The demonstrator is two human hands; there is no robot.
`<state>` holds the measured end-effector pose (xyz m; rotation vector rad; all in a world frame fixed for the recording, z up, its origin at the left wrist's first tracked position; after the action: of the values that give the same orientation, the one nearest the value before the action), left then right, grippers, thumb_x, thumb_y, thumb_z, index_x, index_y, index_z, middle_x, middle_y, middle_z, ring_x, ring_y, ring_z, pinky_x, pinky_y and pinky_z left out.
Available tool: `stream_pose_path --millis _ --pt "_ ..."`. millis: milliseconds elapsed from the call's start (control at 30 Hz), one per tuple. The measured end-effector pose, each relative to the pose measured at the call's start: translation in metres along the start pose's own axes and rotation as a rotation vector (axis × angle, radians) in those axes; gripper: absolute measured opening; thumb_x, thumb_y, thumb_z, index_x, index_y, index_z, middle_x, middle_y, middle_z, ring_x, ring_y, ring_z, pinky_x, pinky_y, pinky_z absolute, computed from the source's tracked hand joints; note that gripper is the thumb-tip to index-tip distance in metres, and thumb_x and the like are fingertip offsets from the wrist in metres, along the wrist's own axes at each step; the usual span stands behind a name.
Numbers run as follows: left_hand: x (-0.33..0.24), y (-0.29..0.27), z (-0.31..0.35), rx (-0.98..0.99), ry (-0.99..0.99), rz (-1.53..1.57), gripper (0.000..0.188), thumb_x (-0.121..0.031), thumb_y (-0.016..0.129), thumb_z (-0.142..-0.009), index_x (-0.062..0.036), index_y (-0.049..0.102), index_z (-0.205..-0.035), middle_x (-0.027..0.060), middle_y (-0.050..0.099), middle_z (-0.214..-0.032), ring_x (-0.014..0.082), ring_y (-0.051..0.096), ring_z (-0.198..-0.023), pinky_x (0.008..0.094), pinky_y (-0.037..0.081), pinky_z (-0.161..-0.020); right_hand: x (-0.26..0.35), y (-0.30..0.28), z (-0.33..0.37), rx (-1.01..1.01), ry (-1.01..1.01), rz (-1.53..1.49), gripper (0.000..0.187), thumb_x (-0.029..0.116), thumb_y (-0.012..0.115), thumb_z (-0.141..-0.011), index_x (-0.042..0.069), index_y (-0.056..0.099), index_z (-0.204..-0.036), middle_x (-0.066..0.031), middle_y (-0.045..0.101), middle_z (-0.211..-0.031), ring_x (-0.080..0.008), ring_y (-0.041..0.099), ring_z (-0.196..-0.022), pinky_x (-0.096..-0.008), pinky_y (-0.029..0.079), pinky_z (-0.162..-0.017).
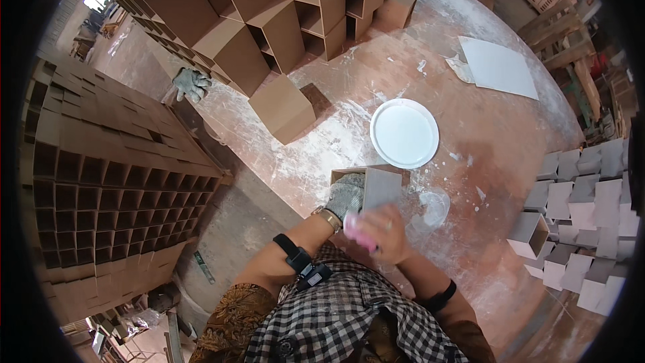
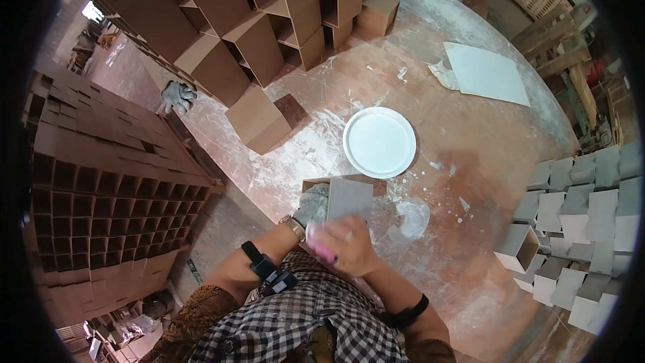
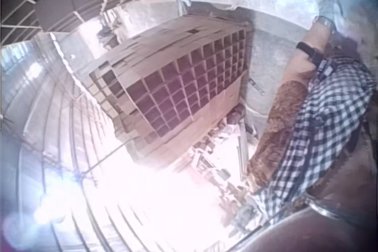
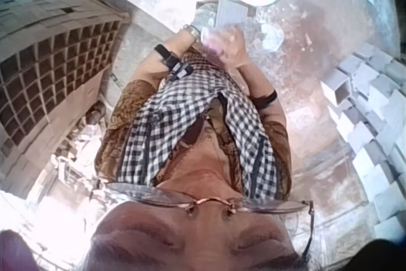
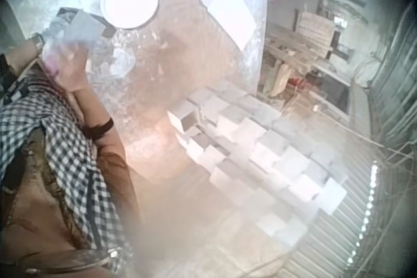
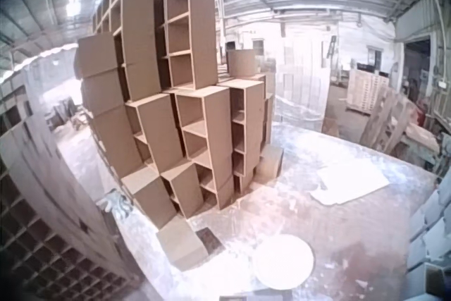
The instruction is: The recorder is sanding small wooden boxes using a sanding sponge in a workshop environment.
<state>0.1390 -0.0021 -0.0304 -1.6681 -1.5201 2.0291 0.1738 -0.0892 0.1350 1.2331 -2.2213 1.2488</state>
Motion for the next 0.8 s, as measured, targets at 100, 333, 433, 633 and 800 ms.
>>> stream_pose_path --millis 100,333,433,633,800 --pt "-0.003 -0.001 -0.008 -0.032 -0.061 -0.185 0.028 -0.024 0.047 -0.083 -0.0059 0.061 -0.098 0.0162 0.061 -0.096 0.0304 0.058 -0.089 0.0411 0.045 -0.08 -0.061 -0.008 -0.036 -0.125 0.168 0.124 0.047 0.002 0.055 -0.061 0.012 0.06 -0.107 -0.0098 0.06 -0.097 -0.0313 0.054 -0.086 -0.0399 0.042 -0.077" --pt "-0.019 -0.016 0.002 -0.012 0.041 -0.261 0.026 -0.024 0.05 -0.079 -0.0057 0.063 -0.092 0.0161 0.063 -0.09 0.0307 0.06 -0.084 0.0419 0.046 -0.075 -0.022 0.003 -0.027 0.035 0.085 0.288 0.052 0.001 0.053 -0.058 0.012 0.06 -0.108 -0.0106 0.059 -0.097 -0.0295 0.052 -0.081 -0.0382 0.04 -0.072" --pt "-0.031 -0.034 -0.008 -0.041 -0.028 -0.073 0.025 -0.024 0.053 -0.076 -0.0049 0.065 -0.087 0.0168 0.064 -0.086 0.0319 0.061 -0.081 0.043 0.047 -0.074 0.016 0.001 0.003 0.053 0.025 0.184 0.046 0.004 0.057 -0.06 0.01 0.06 -0.106 -0.0098 0.059 -0.096 -0.0278 0.052 -0.077 -0.0367 0.039 -0.069" --pt "-0.037 -0.036 -0.016 0.069 -0.093 -0.173 0.027 -0.025 0.053 -0.076 -0.0038 0.065 -0.088 0.0184 0.063 -0.089 0.0317 0.061 -0.083 0.0421 0.047 -0.075 -0.013 -0.038 0.023 -0.284 0.37 -0.129 0.03 0.002 0.059 -0.075 0.003 0.058 -0.105 -0.0122 0.058 -0.1 -0.024 0.055 -0.09 -0.035 0.042 -0.082" --pt "-0.025 -0.041 -0.006 0.231 -0.302 -0.018 0.036 -0.035 0.052 -0.081 -0.0068 0.062 -0.102 0.0194 0.062 -0.1 0.032 0.059 -0.094 0.0411 0.047 -0.081 -0.043 -0.058 0.054 -0.605 0.711 -0.393 0.02 0.005 0.053 -0.086 -0.002 0.056 -0.104 -0.0099 0.057 -0.104 -0.0167 0.054 -0.096 -0.0302 0.041 -0.088"
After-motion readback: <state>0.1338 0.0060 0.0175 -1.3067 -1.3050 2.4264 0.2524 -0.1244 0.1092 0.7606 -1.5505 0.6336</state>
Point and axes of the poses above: each hand's wrist, its own z-axis away from the middle knuckle, its own y-axis out of the palm, x = y × z, the point moved 8 cm from there along -z, towards the middle knuckle
